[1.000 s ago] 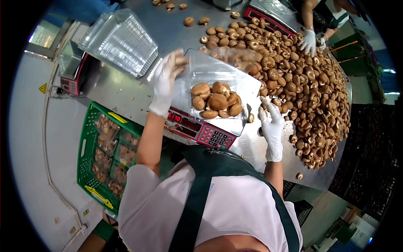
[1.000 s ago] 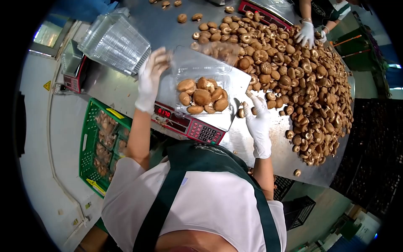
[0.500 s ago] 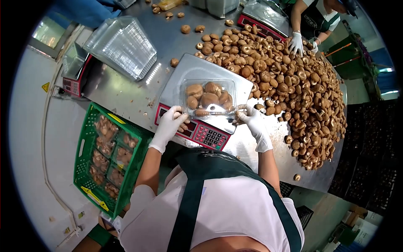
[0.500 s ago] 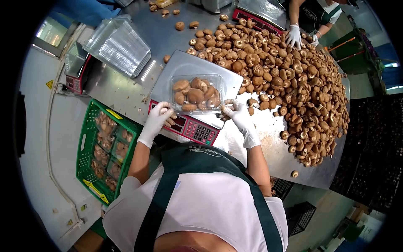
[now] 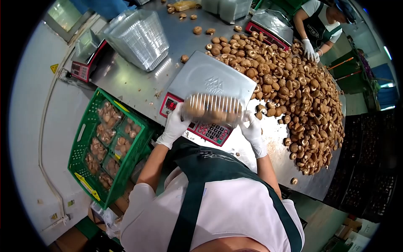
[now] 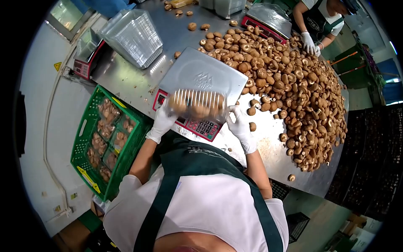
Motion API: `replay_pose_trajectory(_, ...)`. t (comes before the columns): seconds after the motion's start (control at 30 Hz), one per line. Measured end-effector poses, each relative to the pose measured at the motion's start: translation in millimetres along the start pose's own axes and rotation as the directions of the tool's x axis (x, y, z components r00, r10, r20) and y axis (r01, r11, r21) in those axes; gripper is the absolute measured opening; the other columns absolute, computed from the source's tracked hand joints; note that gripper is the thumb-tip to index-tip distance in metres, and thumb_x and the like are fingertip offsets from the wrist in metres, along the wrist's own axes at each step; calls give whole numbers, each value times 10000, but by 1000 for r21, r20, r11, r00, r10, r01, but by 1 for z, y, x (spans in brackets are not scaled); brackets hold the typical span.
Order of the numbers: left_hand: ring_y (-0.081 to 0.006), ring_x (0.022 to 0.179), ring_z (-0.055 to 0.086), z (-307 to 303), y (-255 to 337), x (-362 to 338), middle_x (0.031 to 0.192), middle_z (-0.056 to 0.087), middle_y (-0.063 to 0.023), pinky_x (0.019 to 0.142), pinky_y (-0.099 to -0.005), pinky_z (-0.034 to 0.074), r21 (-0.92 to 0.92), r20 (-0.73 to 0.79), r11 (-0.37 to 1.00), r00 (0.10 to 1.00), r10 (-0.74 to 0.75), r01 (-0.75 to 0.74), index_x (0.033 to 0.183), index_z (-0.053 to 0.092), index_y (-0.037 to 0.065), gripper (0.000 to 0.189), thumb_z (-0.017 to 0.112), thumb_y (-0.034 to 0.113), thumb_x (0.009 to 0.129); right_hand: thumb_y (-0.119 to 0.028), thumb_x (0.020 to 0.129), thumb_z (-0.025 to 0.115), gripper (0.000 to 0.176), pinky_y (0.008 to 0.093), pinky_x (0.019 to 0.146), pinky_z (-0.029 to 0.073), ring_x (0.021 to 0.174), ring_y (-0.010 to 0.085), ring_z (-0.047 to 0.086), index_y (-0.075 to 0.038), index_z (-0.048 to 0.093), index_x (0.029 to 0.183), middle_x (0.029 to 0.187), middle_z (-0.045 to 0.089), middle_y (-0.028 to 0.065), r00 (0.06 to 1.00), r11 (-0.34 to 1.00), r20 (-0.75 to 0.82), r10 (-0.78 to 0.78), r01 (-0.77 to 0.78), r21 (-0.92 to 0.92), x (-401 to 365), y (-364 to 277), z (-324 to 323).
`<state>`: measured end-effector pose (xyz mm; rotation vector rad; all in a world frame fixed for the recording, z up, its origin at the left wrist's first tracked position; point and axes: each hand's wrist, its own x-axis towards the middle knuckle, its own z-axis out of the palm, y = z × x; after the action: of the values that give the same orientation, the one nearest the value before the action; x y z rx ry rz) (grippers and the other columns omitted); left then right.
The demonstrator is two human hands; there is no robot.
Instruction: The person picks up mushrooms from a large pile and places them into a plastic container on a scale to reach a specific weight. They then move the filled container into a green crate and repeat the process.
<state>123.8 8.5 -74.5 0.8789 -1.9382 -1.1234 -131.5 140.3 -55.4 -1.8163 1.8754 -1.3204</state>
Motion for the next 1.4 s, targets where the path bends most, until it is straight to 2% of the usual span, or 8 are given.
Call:
replay_pose_trajectory(0.43,-265,1038,579,-45,-6,-34,1184,562,-153,846,-327,481,383,-263,890,895,361,-247,1122,485,9,481,722,132,721,115,587,656,326,315,655,501,793,264,622,-44,557,853,888,650,104,877,873,-55,-477,466,-141,32,-44,29)
replay_pose_trajectory(0.53,-179,1136,507,-53,7,-45,1280,500,-117,942,-298,419,-381,-313,924,940,-133,4,1264,422,4,604,706,89,738,89,612,678,302,323,635,503,739,252,624,-48,583,864,855,637,107,943,943,6,-334,334,8,35,-54,44)
replay_pose_trajectory(0.57,-206,1130,509,-49,23,-45,1267,502,-117,990,-356,398,-505,-344,863,909,-235,32,1281,413,41,406,355,302,975,93,616,679,322,323,656,502,752,238,630,-45,609,897,851,632,113,957,958,60,-284,280,57,33,-58,48)
replay_pose_trajectory(0.63,-186,1140,492,-49,-12,-50,1258,500,-87,986,-348,402,-979,76,137,891,-448,153,1301,393,45,396,429,226,950,56,646,706,377,314,728,508,850,235,637,-26,615,1002,917,641,121,964,894,265,-10,-110,433,11,-34,73)
replay_pose_trajectory(0.77,-174,1221,423,-43,-9,-87,1325,428,-41,984,-360,399,-879,2,474,994,-108,54,1382,320,108,641,624,117,817,-75,735,741,374,288,798,492,925,161,621,-17,599,1077,1009,649,118,812,797,559,167,-445,408,9,-98,107)
replay_pose_trajectory(0.9,-163,972,576,-75,-25,-104,1172,551,-54,812,-336,483,-992,-78,118,924,-374,-36,1268,444,56,457,536,309,899,-74,780,709,174,238,682,494,745,91,630,-43,657,943,832,684,52,763,881,645,-35,-281,380,13,-118,145)
replay_pose_trajectory(1.23,-205,874,628,-315,-133,-166,1045,629,-97,765,-325,516,-781,-608,621,150,-780,64,1143,571,-3,488,688,326,801,-111,860,615,151,254,705,494,822,137,667,-23,651,978,908,688,124,700,925,701,137,-344,163,11,-97,147)
replay_pose_trajectory(1.4,-330,1098,545,-357,-242,-180,1235,528,-207,934,-373,437,-198,-726,324,84,-683,925,1184,558,-7,671,663,483,737,-144,846,642,142,273,612,495,688,163,672,-47,663,947,778,658,162,737,943,631,242,-333,27,-3,-87,139)
